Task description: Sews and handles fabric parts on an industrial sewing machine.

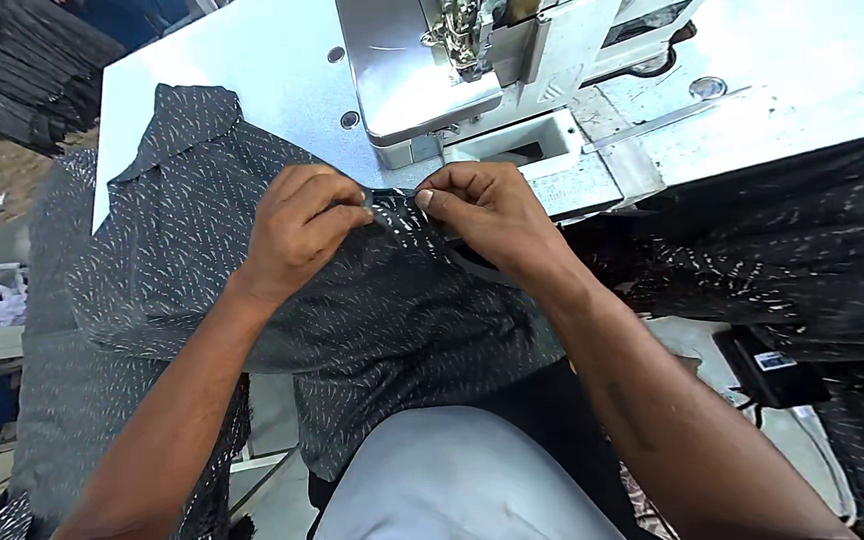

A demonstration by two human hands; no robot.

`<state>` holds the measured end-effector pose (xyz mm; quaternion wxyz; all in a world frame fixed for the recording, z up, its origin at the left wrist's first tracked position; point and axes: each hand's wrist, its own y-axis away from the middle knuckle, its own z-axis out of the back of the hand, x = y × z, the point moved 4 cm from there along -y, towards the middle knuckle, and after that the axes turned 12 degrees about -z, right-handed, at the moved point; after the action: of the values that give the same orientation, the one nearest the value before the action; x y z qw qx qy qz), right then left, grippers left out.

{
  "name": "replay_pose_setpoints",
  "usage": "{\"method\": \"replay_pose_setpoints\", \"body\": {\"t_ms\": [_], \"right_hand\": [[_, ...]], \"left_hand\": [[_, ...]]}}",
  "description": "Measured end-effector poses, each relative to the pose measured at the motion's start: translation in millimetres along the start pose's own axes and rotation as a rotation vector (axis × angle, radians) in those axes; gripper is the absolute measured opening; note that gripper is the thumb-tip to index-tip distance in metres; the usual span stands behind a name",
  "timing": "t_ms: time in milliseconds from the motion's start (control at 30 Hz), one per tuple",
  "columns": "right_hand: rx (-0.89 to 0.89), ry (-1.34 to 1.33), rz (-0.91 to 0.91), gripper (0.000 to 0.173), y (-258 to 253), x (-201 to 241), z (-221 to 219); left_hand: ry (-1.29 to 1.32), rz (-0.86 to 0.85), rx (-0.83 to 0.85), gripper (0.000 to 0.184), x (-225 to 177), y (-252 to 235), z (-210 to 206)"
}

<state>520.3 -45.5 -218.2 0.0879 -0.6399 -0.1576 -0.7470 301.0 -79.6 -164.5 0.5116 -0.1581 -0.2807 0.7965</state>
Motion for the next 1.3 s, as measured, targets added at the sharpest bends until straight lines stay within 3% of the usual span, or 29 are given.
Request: {"method": "replay_pose_setpoints", "body": {"t_ms": [133,233,367,500,633,767,900,1100,1300], "right_hand": [[-0.083,0.092,0.052,0.015,-2.6,4.3,-3.3],[0.043,0.068,0.100,0.014,3.2,12.5,-10.1],[0.143,-0.300,-0.069,0.015,2.4,1.8,-14.8],[0.098,-0.344,-0.038,0.007,9.5,2.6,-11.7],[0.217,-0.519,-0.062,0.021,19.1,4.4,-7.3],[0.117,-0.517,-0.007,0.036,34.4,4.2,-6.9],[0.043,-0.565,0.068,0.036,38.3,8.2,-9.5],[0.031,-0.620,0.099,0.033,39.4,10.3,-9.6],[0.050,-0.642,0.097,0.030,39.0,10.1,-8.8]], "left_hand": [[0.333,0.211,0.115,0.011,-9.6,-4.2,14.4],[0.487,0.432,0.292,0.025,-3.4,-19.6,13.2],[0.361,0.340,0.415,0.021,-1.8,-40.4,3.1],[0.385,0.221,0.375,0.017,-8.0,-57.8,5.9],[0.439,0.264,0.328,0.013,-10.6,-65.4,21.8],[0.432,0.284,0.423,0.014,-13.6,-60.4,18.6],[0.609,0.235,0.426,0.015,-13.3,-71.0,17.5],[0.513,0.320,0.239,0.013,-4.5,-75.1,12.9],[0.528,0.349,0.210,0.013,-4.1,-71.5,9.2]]}}
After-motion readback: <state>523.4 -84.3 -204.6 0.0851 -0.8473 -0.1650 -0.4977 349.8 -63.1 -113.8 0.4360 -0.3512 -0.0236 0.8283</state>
